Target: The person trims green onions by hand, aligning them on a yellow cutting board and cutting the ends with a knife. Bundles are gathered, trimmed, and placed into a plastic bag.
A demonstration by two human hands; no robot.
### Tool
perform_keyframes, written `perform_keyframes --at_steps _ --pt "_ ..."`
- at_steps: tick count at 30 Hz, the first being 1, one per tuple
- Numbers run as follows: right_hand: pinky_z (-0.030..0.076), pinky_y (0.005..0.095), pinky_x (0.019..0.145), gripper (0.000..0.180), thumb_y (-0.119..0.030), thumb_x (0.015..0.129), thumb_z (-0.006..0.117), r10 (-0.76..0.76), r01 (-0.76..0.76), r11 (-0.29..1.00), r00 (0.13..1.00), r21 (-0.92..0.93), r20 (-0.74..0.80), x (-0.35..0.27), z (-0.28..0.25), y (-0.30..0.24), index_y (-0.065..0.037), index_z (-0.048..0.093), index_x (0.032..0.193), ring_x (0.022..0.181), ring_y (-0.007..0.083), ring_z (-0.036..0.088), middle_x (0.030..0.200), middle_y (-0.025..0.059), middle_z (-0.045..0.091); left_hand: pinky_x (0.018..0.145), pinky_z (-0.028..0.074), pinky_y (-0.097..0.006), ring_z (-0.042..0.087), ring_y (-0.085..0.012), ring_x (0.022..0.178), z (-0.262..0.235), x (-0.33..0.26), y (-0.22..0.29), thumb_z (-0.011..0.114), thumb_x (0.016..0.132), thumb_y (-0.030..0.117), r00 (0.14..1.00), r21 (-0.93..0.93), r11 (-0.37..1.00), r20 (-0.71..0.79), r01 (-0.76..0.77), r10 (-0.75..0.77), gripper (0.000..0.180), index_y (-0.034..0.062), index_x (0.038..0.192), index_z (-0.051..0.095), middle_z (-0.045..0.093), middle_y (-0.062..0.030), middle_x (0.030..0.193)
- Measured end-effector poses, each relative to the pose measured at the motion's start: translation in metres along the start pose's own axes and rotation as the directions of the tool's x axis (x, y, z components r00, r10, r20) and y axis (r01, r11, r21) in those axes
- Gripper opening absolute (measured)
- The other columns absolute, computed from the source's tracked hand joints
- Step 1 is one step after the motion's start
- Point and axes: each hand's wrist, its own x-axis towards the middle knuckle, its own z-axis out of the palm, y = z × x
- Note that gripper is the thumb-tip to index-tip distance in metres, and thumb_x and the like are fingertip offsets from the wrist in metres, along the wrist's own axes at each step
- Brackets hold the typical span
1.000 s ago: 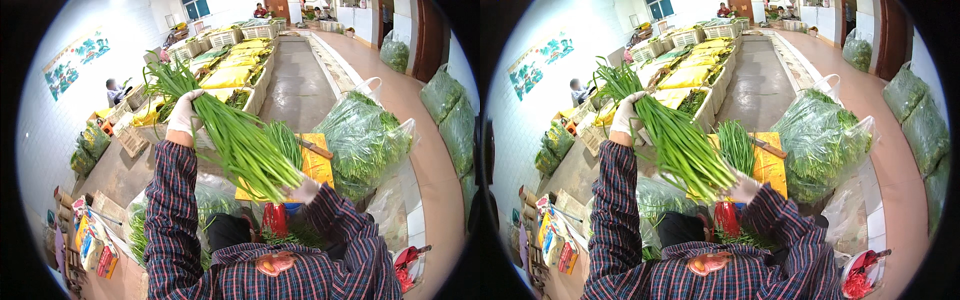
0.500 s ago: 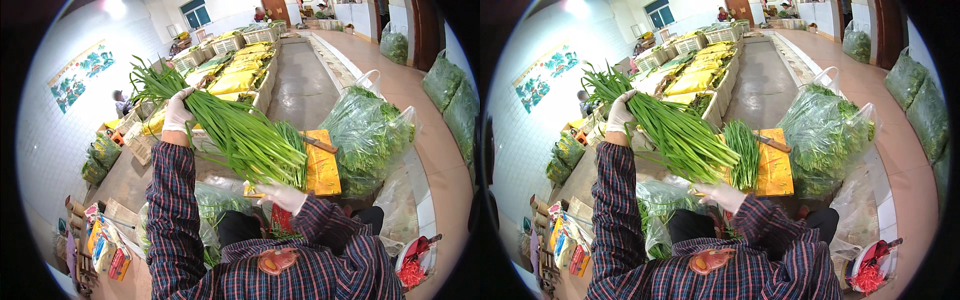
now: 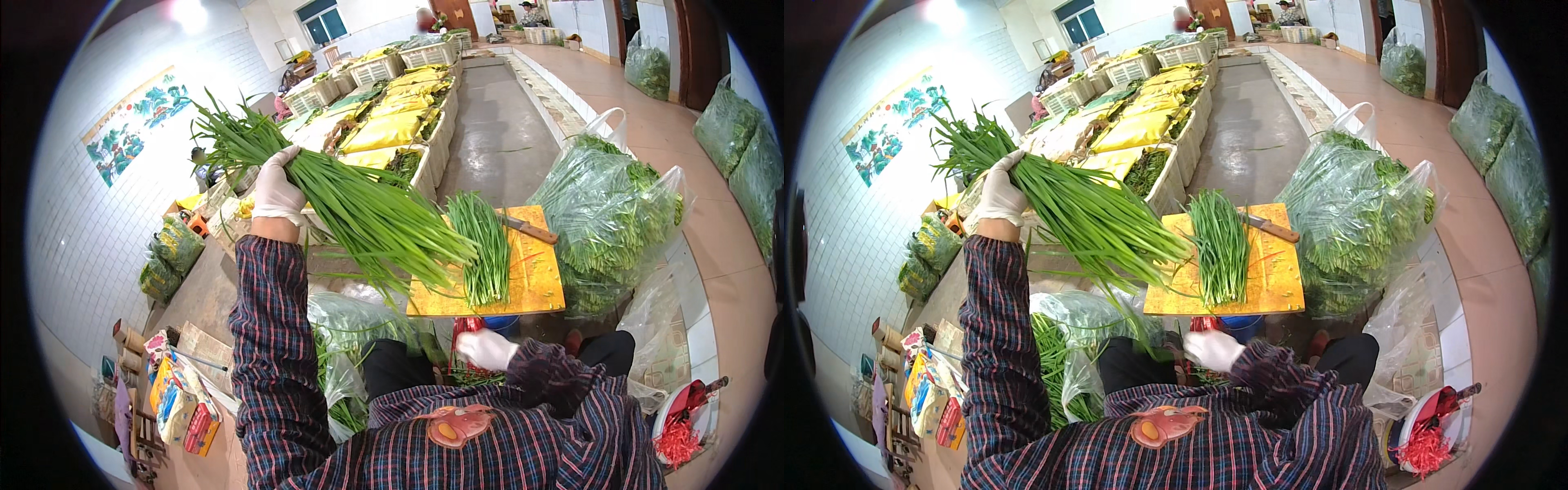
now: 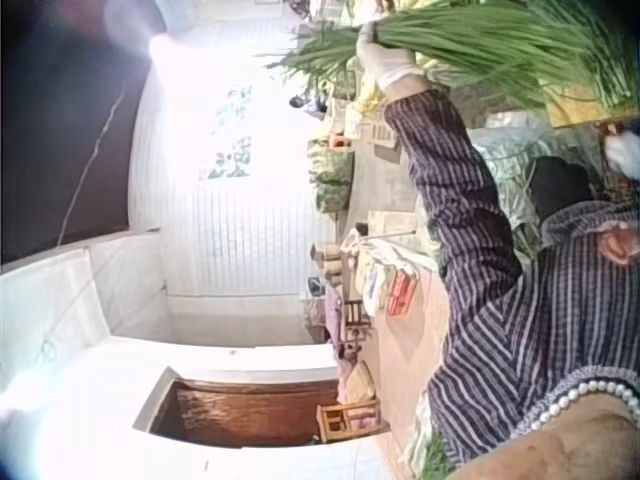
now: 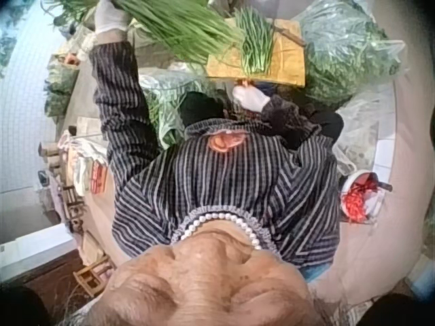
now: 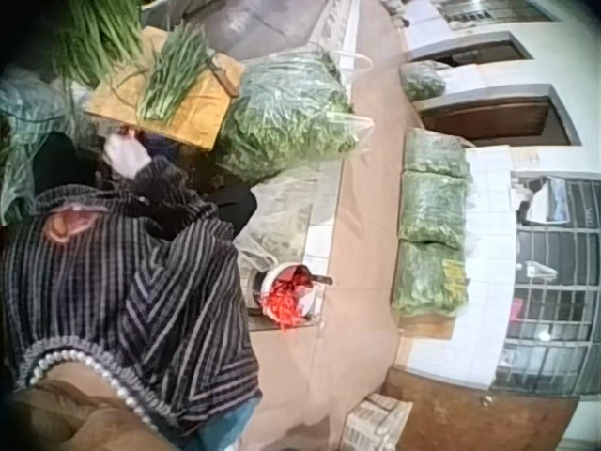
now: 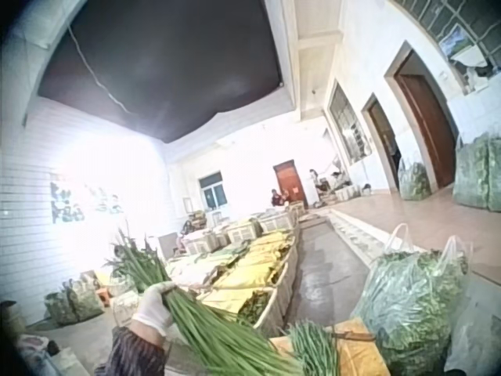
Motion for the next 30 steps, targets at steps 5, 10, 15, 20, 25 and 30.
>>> perform_keyframes --at_steps 5,10,15,20,25,30 --pt "0.046 0.0374 0.090 0.040 -0.023 0.088 0.053 0.594 -0.666 0.730 0.507 -0.154 0.624 -0.035 -0.043 -0.026 0.002 0.052 0.119 0.102 0.0305 0.060 0.111 0.0272 0.058 0.073 0.054 -0.037 0.063 -0.0257 0.078 0.008 -0.006 0.004 0.053 0.087 0.006 0.999 -0.059 0.998 0.051 0.014 -0.011 0.009 -0.0007 0.089 0.058 0.063 -0.0112 0.086" --pt "0.036 0.0339 0.100 0.052 -0.026 0.087 0.062 0.629 -0.136 0.374 0.764 0.917 -0.143 0.069 -0.066 -0.029 0.002 0.047 0.128 0.117 0.0218 0.051 0.128 0.0152 0.052 0.073 0.056 -0.036 0.064 -0.0251 0.076 0.013 -0.008 -0.001 0.052 0.089 0.008 0.998 -0.060 0.998 0.052 0.033 -0.030 0.012 -0.0010 0.090 0.060 0.064 -0.0107 0.084" --pt "0.040 0.0352 0.096 0.034 -0.021 0.092 0.056 0.799 0.107 -0.095 0.601 0.990 0.012 0.106 -0.082 -0.027 -0.004 0.054 0.122 0.112 0.0156 0.051 0.122 0.0059 0.056 0.074 0.055 -0.039 0.063 -0.0260 0.076 0.034 -0.011 -0.003 0.053 0.088 0.008 1.000 -0.095 0.995 0.017 0.000 0.002 0.010 -0.0001 0.088 0.059 0.064 -0.0108 0.085" --pt "0.044 0.0360 0.090 0.029 -0.020 0.092 0.058 0.700 0.148 -0.215 0.712 0.965 0.047 0.109 -0.067 -0.040 -0.007 0.056 0.117 0.106 0.0135 0.053 0.119 0.0012 0.057 0.075 0.053 -0.038 0.062 -0.0256 0.077 0.020 -0.015 0.000 0.053 0.087 0.007 1.000 -0.081 0.997 -0.009 -0.002 0.001 0.009 -0.0005 0.090 0.058 0.063 -0.0104 0.087" --pt "0.045 0.0371 0.089 0.027 -0.017 0.090 0.059 0.740 0.182 -0.173 0.673 0.968 0.006 0.111 -0.073 -0.052 -0.007 0.057 0.116 0.104 0.0135 0.055 0.114 0.0013 0.060 0.076 0.052 -0.038 0.061 -0.0256 0.080 0.016 -0.013 -0.004 0.053 0.087 0.006 0.999 -0.072 0.997 -0.033 0.013 -0.015 0.010 -0.0012 0.091 0.057 0.062 -0.0104 0.088" --pt "0.045 0.0276 0.085 0.027 -0.018 0.090 0.059 0.717 0.080 0.085 0.687 0.993 -0.117 0.107 -0.062 -0.036 -0.002 0.062 0.111 0.095 0.0170 0.061 0.101 0.0072 0.065 0.076 0.052 -0.038 0.061 -0.0249 0.080 0.011 -0.012 -0.003 0.050 0.089 0.007 0.999 -0.087 0.995 -0.004 0.042 -0.042 0.011 -0.0006 0.089 0.058 0.062 -0.0096 0.087"
